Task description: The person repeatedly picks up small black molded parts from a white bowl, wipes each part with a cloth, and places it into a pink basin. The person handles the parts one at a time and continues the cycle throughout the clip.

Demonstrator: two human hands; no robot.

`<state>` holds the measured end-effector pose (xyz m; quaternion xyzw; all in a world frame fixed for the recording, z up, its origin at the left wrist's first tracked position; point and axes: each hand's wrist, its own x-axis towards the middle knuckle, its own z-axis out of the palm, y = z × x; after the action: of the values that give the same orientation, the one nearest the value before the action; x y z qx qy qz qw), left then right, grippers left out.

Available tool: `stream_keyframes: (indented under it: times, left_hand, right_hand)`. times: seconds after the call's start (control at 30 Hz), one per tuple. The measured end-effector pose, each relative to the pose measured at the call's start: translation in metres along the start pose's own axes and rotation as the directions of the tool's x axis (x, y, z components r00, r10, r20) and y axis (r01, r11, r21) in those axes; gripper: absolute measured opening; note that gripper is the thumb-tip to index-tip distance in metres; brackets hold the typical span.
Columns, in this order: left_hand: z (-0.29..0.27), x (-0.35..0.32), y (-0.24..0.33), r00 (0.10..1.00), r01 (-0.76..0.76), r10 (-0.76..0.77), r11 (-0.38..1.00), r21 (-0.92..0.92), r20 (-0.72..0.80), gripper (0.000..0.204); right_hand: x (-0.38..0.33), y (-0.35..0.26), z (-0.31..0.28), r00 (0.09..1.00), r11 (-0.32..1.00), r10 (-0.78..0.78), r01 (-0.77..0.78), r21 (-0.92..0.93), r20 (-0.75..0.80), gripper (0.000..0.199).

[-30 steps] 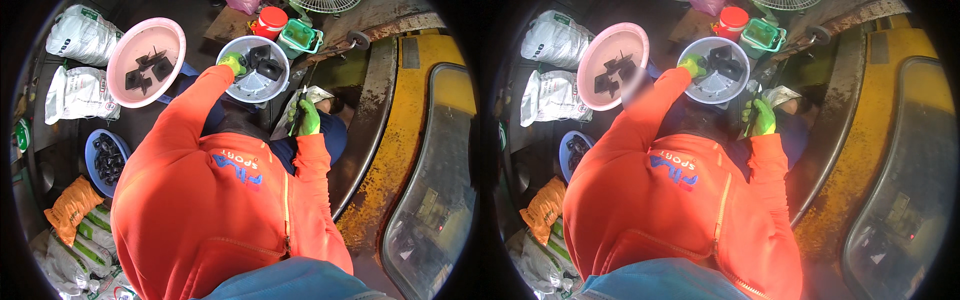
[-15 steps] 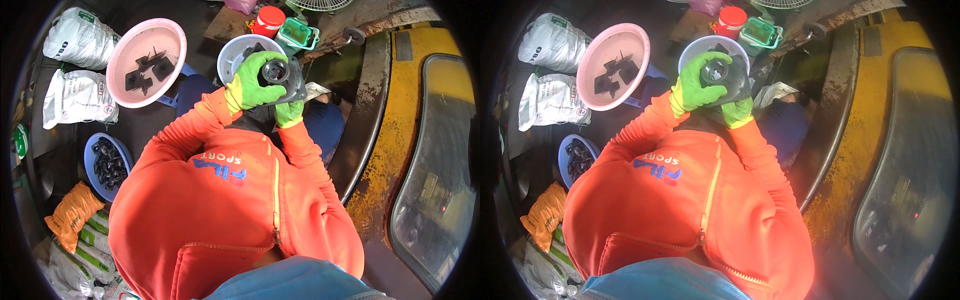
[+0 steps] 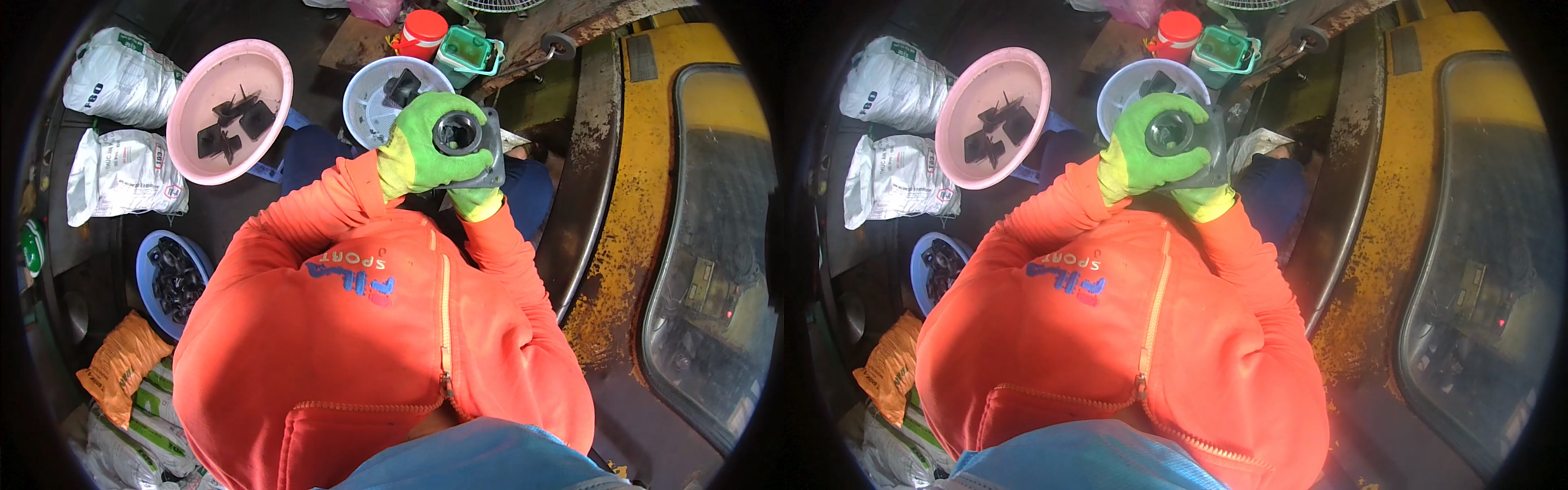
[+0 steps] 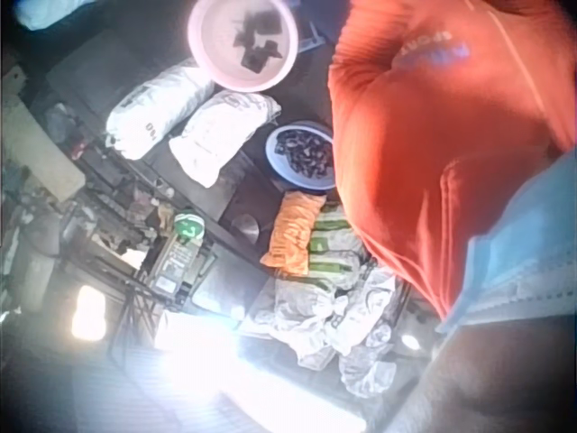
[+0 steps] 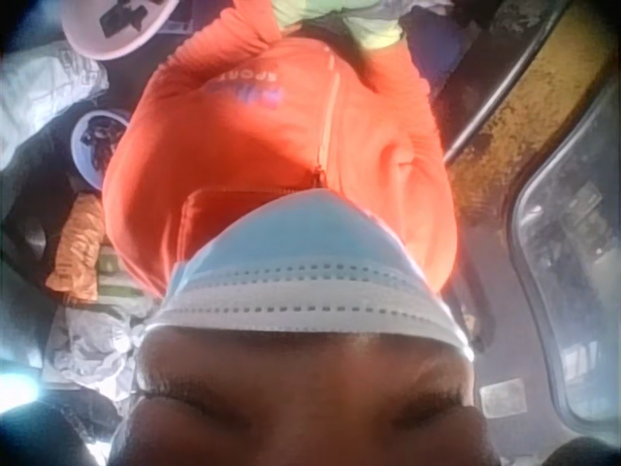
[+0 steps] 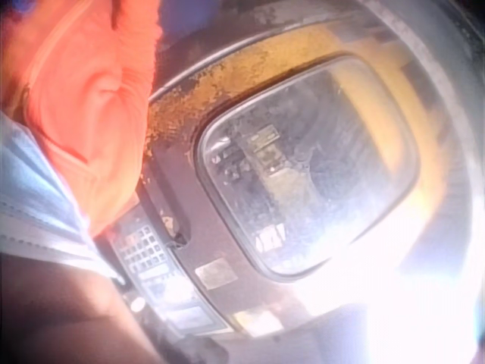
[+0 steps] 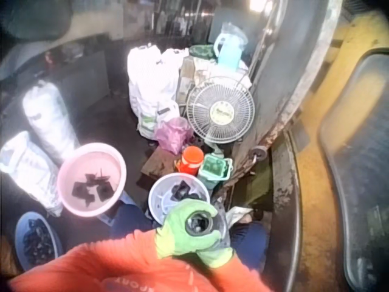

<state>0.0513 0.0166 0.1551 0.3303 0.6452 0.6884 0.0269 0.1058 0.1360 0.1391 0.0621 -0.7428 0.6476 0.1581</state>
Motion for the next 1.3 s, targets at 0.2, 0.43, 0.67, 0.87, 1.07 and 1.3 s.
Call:
stream_keyframes:
  times: [0.2, 0.43, 0.67, 0.87, 1.07, 1.3]
  left_hand:
    - [-0.013, 0.007, 0.007, 0.949, -0.019, 0.042, 0.997, -0.077, 0.314, 0.038]
    - [-0.014, 0.022, -0.001, 0.717, 0.155, 0.139, 0.923, -0.352, 0.683, 0.041]
    - [-0.030, 0.050, -0.012, 0.636, 0.083, 0.185, 0.949, -0.305, 0.749, 0.060]
    - [-0.012, 0.033, 0.011, 0.923, -0.121, 0.082, 0.989, 0.083, 0.375, 0.074]
    - [0.019, 0.000, -0.003, 0.983, -0.180, 0.181, 0.983, -0.040, 0.018, 0.049]
    - [0.019, 0.004, 0.011, 0.995, -0.096, 0.098, 0.988, -0.121, 0.015, 0.046]
  right_hand:
    - [-0.004, -0.028, -0.018, 0.947, 0.981, 0.192, -0.190, -0.031, 0.260, 0.051]
    - [-0.012, -0.031, -0.018, 0.935, 0.978, 0.060, 0.014, -0.207, 0.349, 0.053]
    - [-0.003, -0.025, -0.013, 0.979, 0.978, -0.083, 0.116, -0.175, 0.186, 0.054]
    - [0.001, -0.003, -0.025, 1.000, 1.000, 0.000, -0.001, -0.008, -0.016, 0.040]
    - [-0.022, 0.016, -0.004, 0.969, 0.997, -0.063, 0.071, 0.022, -0.239, 0.036]
    - [-0.012, -0.011, -0.016, 0.984, 0.895, -0.164, 0.123, -0.429, -0.061, 0.046]
